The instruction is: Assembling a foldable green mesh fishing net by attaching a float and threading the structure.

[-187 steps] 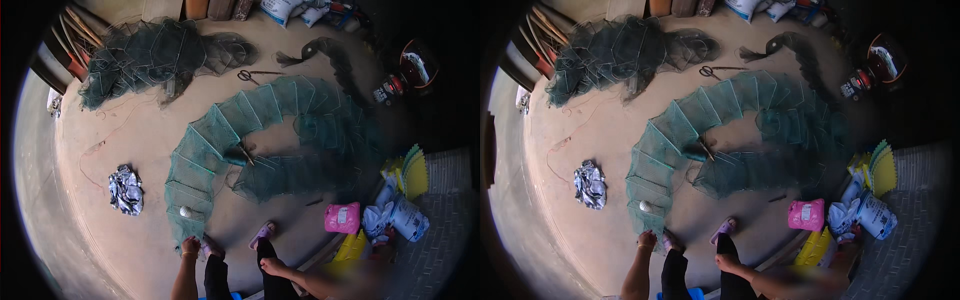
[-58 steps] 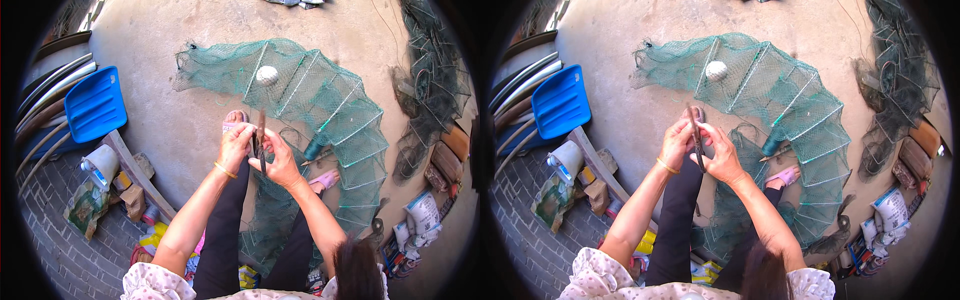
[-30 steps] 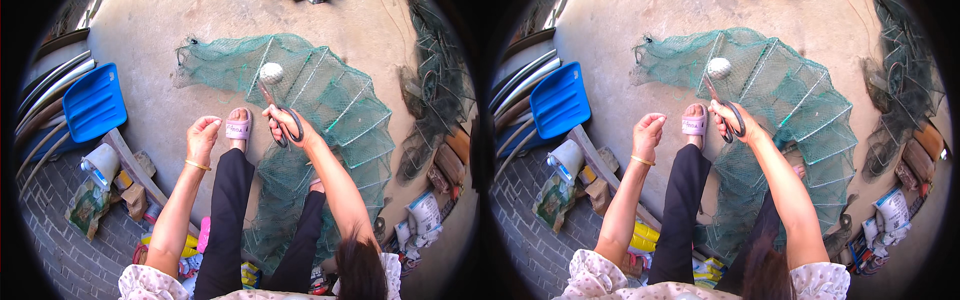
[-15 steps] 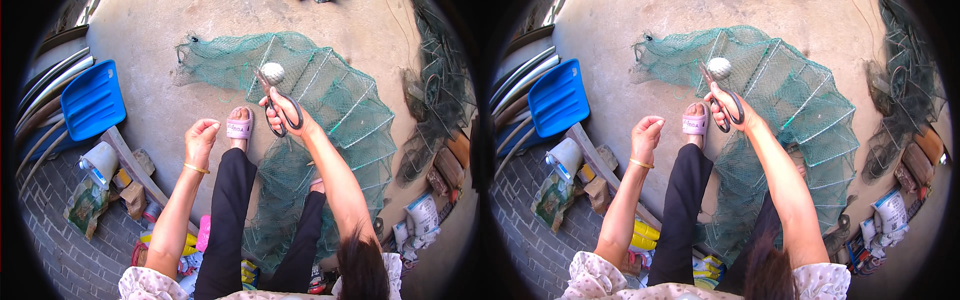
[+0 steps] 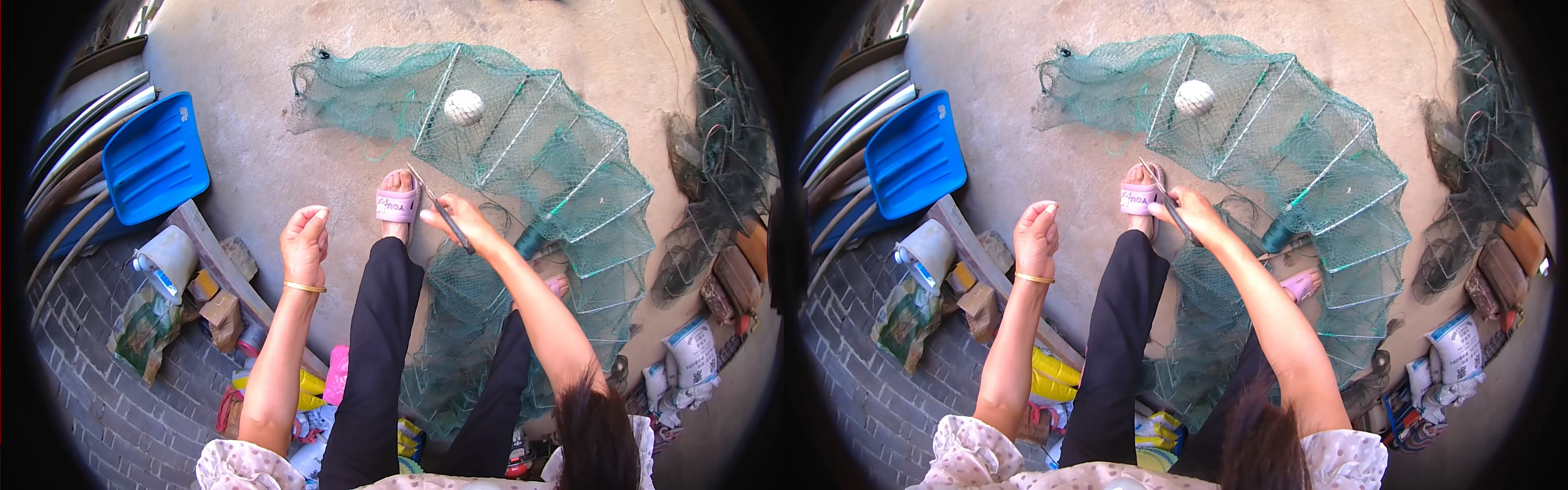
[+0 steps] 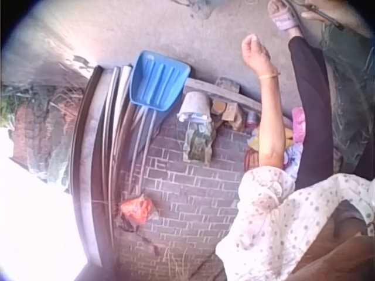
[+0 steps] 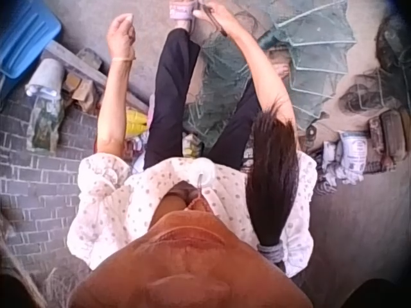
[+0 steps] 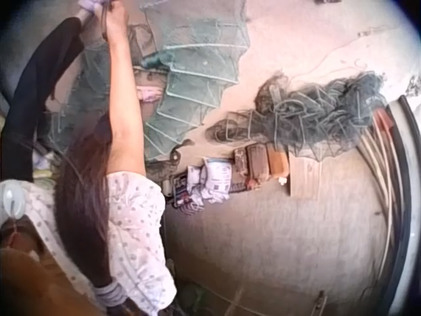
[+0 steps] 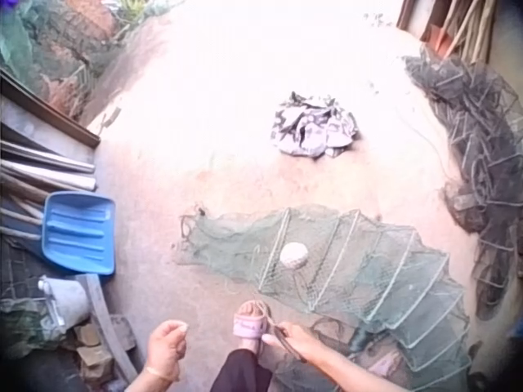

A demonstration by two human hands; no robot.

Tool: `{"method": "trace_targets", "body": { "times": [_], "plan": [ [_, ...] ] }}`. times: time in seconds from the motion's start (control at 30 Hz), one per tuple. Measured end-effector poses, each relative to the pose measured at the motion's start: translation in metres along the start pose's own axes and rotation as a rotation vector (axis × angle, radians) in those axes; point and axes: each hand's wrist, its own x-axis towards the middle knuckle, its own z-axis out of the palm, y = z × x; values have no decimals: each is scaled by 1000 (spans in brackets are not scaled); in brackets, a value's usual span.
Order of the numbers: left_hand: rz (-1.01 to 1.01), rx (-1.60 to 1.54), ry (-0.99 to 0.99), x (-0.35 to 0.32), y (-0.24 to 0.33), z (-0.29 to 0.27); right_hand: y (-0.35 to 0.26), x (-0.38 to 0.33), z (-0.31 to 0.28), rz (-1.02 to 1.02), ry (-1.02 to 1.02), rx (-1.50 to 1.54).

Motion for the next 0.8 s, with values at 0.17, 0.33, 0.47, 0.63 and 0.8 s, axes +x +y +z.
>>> {"method": "trace_targets", "body": {
  "times": [0.17, 0.33, 0.47, 0.63, 0.8],
  "plan": [
    [-70, -195, 12, -7, -10, -21, 73, 25, 41, 281, 161, -389],
    [-131, -322, -51, -23, -13, -19, 134, 70, 34, 217, 354, -576],
    [-203, -434, -73, -51, -8, -21, 132, 67, 44, 95, 318, -862],
    [-260, -490, -116, -107, 1, -10, 86, 24, 97, 392, -99, 839],
    [-365, -536, -168, -153, -12, 4, 51, 13, 119, 412, -33, 1630]
  ]
}}
